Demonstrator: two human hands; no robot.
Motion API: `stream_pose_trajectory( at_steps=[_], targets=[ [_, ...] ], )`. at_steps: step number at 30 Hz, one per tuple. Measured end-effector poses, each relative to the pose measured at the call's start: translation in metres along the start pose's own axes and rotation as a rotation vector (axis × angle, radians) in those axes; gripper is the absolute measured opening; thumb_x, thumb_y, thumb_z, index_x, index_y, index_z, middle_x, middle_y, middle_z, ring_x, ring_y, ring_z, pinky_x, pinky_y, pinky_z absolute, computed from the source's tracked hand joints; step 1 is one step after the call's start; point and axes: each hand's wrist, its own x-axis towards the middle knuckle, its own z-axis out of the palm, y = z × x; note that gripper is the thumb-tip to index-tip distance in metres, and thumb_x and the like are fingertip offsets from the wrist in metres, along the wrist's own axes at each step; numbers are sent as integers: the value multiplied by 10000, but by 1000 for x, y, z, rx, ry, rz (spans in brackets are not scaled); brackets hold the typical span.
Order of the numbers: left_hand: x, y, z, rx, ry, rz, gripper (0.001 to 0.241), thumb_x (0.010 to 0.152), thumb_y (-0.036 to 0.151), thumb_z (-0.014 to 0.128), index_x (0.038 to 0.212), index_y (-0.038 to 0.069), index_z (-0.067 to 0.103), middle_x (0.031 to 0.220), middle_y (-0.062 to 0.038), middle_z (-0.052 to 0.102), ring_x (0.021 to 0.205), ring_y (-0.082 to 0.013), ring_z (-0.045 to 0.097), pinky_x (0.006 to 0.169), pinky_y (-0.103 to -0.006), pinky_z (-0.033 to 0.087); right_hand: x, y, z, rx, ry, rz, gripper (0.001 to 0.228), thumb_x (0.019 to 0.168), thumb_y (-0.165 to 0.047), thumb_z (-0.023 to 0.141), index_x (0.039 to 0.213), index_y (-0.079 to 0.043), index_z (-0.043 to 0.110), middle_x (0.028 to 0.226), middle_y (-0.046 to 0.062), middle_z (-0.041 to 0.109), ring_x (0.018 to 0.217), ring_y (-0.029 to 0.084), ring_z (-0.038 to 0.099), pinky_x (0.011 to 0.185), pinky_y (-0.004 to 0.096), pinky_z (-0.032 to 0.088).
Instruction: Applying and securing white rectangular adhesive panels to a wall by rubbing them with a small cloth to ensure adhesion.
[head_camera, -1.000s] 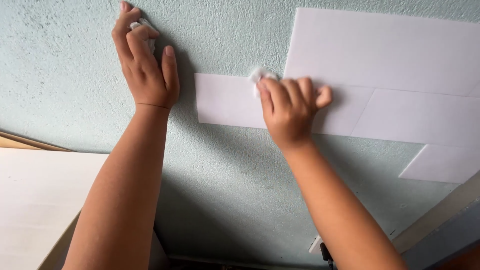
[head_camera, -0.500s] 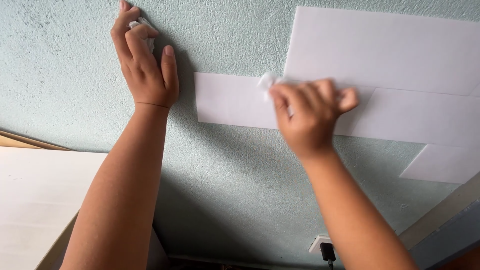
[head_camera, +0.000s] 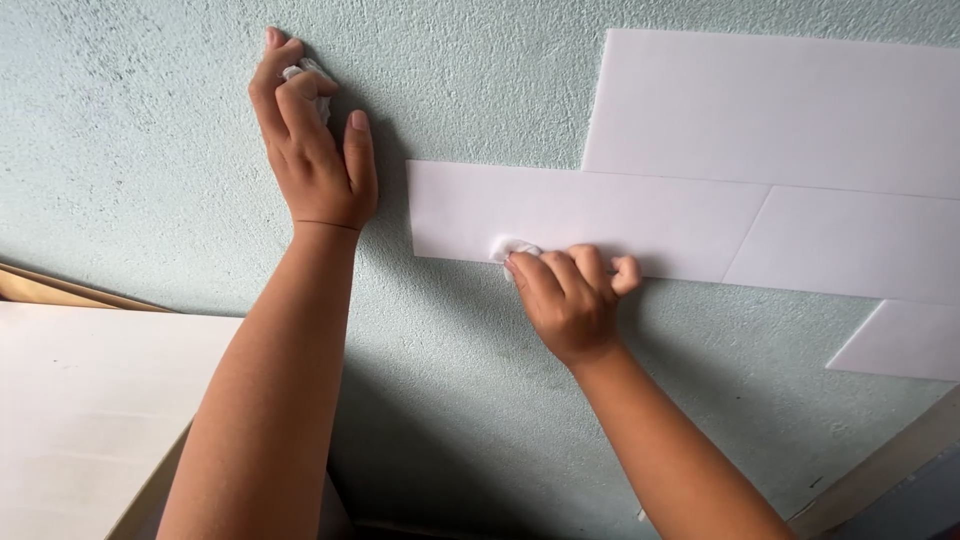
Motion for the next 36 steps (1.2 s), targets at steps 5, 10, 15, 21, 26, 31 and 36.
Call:
stream_pose_trajectory(
  at_steps=[5,10,15,21,26,31,36],
  targets=[
    [0,-2,-1,5,0,-2,311,1117,269,475,1155,-35,525,1472,-240,449,1536,-517,369,1306,-687,359,49,-18,18,-5,24,95,89,1077,-342,815,1027,-307,750,829,-143,673,871,169,597,970,397,210],
    [1,1,-2,-1,-8,2,328,1119,276,470,1152,-46,524,1474,-248,444,1539,-511,362,1308,-681,350,58,-61,42,-18,63,56,294,1082,-323,792,900,-249,573,786,-81,630,791,191,600,916,421,295],
    [1,3,-3,4,-21,17,312,1114,261,470,1151,-46,509,1462,-267,442,1530,-541,357,1296,-696,347,32,-39,21,-26,-1,-55,295,1102,-413,767,890,-285,607,788,-103,595,768,169,583,844,393,262],
    [2,3,-3,15,-23,30,328,1120,261,477,1146,-64,512,1464,-260,433,1529,-546,350,1280,-711,361,-12,47,-23,-86,-22,-51,211,1076,-357,838,939,-308,686,810,-133,638,828,168,624,925,401,238],
    [1,4,-2,9,-26,10,311,1107,255,485,1155,-52,506,1471,-255,426,1537,-544,339,1286,-712,362,-50,102,-44,-80,-26,87,231,1037,-254,928,924,-258,727,849,-101,727,912,221,678,955,441,236],
    [0,-1,-1,8,-9,18,341,1122,282,484,1143,-57,514,1472,-256,433,1537,-545,341,1296,-716,354,-62,104,-44,-129,28,247,260,1140,-246,837,918,-167,727,855,-21,740,925,275,674,986,489,270],
    [-1,-1,-1,-13,1,12,323,1107,278,505,1151,-41,525,1467,-249,450,1530,-512,368,1302,-691,361,-34,58,-22,-88,107,365,208,1131,-217,799,946,-136,747,906,7,735,939,329,655,959,503,296]
  ],
)
